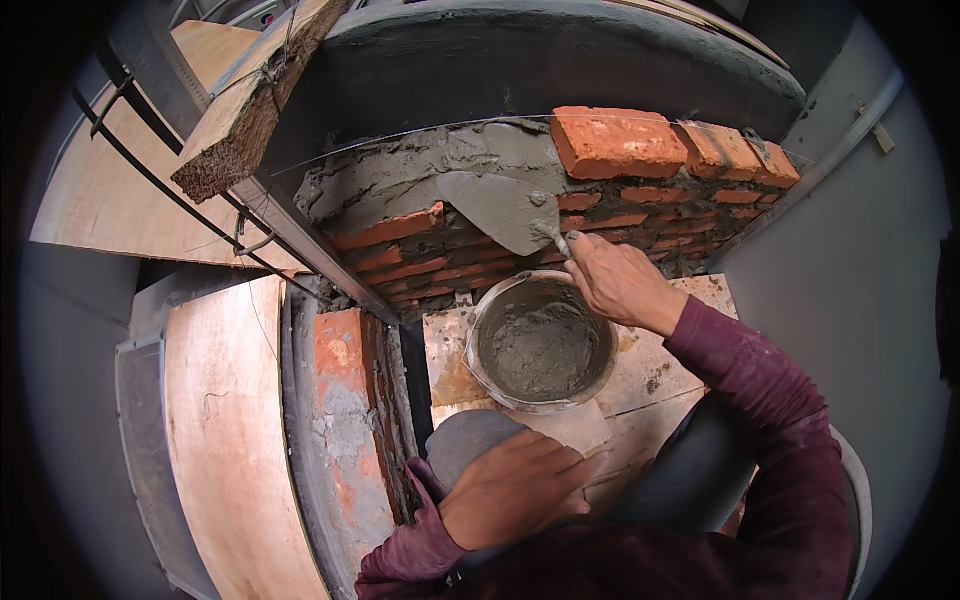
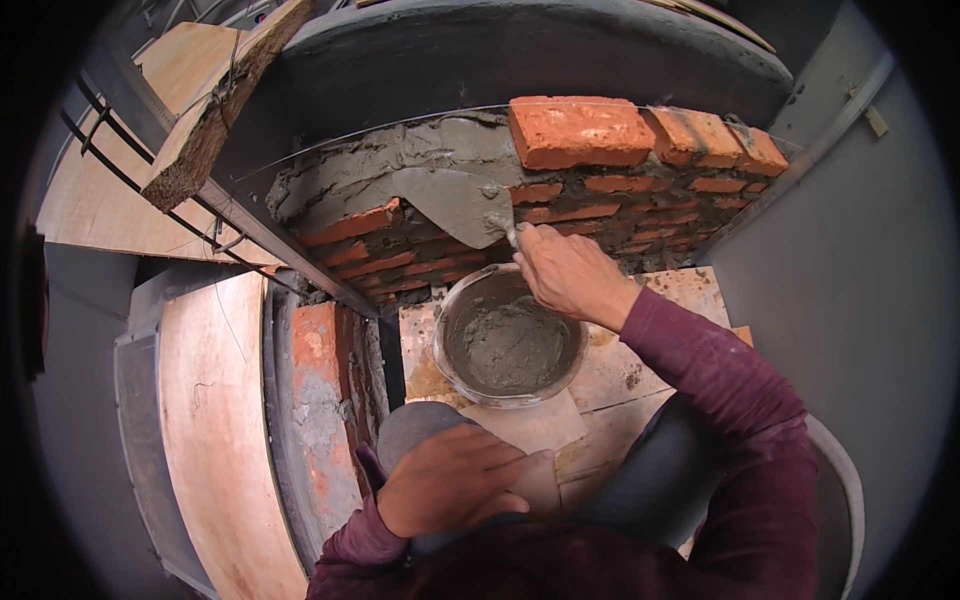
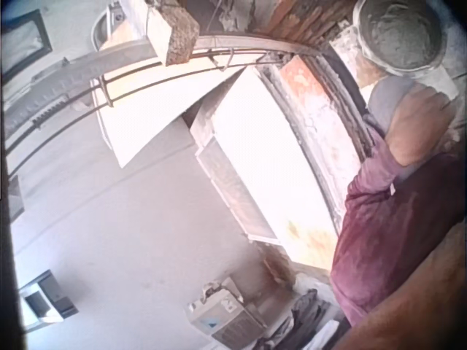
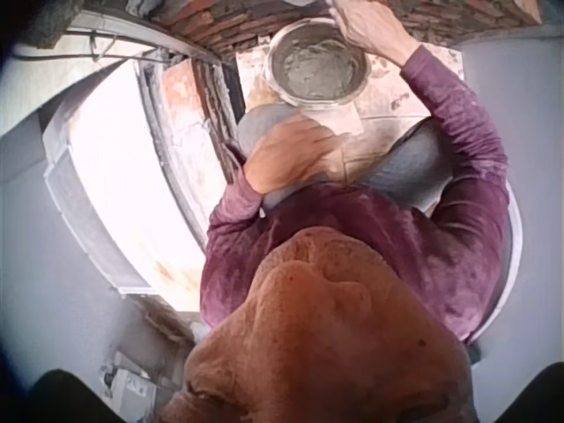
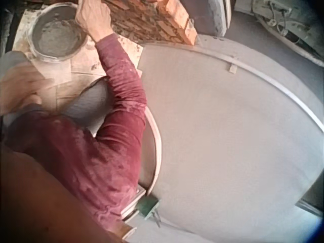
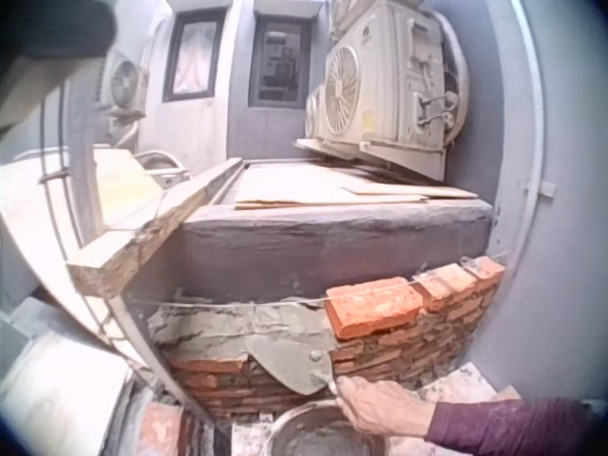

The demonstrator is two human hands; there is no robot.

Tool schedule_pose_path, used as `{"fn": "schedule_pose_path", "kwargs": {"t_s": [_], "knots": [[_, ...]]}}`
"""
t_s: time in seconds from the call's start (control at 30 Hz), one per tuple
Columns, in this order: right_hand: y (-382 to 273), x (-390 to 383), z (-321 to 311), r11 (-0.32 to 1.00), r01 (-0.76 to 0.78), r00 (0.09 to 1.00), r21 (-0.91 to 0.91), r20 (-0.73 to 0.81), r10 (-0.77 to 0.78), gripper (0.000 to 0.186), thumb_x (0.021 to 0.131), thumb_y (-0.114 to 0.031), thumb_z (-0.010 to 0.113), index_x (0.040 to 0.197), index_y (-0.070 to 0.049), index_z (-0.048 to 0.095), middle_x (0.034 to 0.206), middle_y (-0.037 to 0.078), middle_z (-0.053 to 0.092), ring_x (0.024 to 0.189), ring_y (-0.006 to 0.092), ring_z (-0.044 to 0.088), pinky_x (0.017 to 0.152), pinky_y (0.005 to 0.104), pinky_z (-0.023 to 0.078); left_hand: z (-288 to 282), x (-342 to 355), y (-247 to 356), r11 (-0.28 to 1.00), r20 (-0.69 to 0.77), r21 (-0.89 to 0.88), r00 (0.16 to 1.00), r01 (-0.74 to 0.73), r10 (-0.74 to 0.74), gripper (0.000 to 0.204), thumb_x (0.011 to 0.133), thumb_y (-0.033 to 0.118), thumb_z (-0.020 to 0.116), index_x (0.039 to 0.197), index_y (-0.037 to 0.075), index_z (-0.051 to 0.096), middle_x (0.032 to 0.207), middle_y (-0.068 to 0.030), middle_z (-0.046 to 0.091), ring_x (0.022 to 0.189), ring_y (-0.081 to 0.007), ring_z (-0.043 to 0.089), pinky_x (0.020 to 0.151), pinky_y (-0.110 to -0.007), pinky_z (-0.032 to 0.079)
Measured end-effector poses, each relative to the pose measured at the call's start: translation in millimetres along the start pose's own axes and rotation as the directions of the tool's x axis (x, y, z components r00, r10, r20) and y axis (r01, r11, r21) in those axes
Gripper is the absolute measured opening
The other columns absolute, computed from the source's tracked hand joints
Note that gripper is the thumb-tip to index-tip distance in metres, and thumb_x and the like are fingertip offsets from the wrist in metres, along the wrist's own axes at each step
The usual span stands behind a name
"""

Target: The person applies mortar to a brick wall using a trowel and places bricks onto the mortar, tapping them into place with a hammer to build a small wall section.

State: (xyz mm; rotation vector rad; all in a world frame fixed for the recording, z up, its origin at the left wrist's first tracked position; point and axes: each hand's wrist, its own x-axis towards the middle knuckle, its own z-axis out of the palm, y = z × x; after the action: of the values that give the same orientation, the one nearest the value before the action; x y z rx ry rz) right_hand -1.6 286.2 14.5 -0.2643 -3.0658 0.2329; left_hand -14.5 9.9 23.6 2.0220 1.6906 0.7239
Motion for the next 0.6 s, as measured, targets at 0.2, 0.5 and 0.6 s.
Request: {"fn": "schedule_pose_path", "kwargs": {"t_s": [0.2, 0.5, 0.6], "knots": [[50, -81, -53, 0.994, 0.077, 0.966, -0.074, 0.254, -0.056, 0.025, 0.090, -0.024, 0.057, 0.098, -0.001, 0.056, 0.082, 0.020, 0.064, 0.079, 0.0382, 0.065, 0.066, 0.0493, 0.051, -14, 15, -2, 0.990, 0.078, -0.142, 0.997, -0.016, 0.027, 0.050, 0.083, 0.036, 0.068, 0.122, 0.005, 0.061, 0.105, -0.0092, 0.065, 0.099, -0.0266, 0.060, 0.088, -0.038, 0.046], [85, -66, 24, 0.987, 0.075, 0.740, 0.142, 0.656, -0.151, 0.042, 0.089, -0.034, 0.057, 0.107, 0.003, 0.068, 0.104, 0.022, 0.068, 0.093, 0.0357, 0.066, 0.080, 0.0492, 0.051, -28, 107, -15, 0.989, 0.616, -0.146, 0.783, 0.013, 0.080, 0.054, 0.083, 0.042, 0.070, 0.118, 0.000, 0.066, 0.107, -0.0187, 0.067, 0.101, -0.0360, 0.064, 0.090, -0.040, 0.049], [131, -149, -35, 0.914, -0.204, 0.958, 0.350, 0.262, 0.114, 0.050, 0.097, -0.045, 0.049, 0.078, -0.004, 0.071, 0.065, 0.010, 0.060, 0.059, 0.0245, 0.056, 0.061, 0.0448, 0.048, -31, 135, -16, 0.967, 0.641, -0.189, 0.767, 0.169, -0.009, 0.043, 0.085, 0.041, 0.069, 0.104, 0.002, 0.072, 0.100, -0.0190, 0.068, 0.095, -0.0333, 0.066, 0.086, -0.038, 0.050]]}}
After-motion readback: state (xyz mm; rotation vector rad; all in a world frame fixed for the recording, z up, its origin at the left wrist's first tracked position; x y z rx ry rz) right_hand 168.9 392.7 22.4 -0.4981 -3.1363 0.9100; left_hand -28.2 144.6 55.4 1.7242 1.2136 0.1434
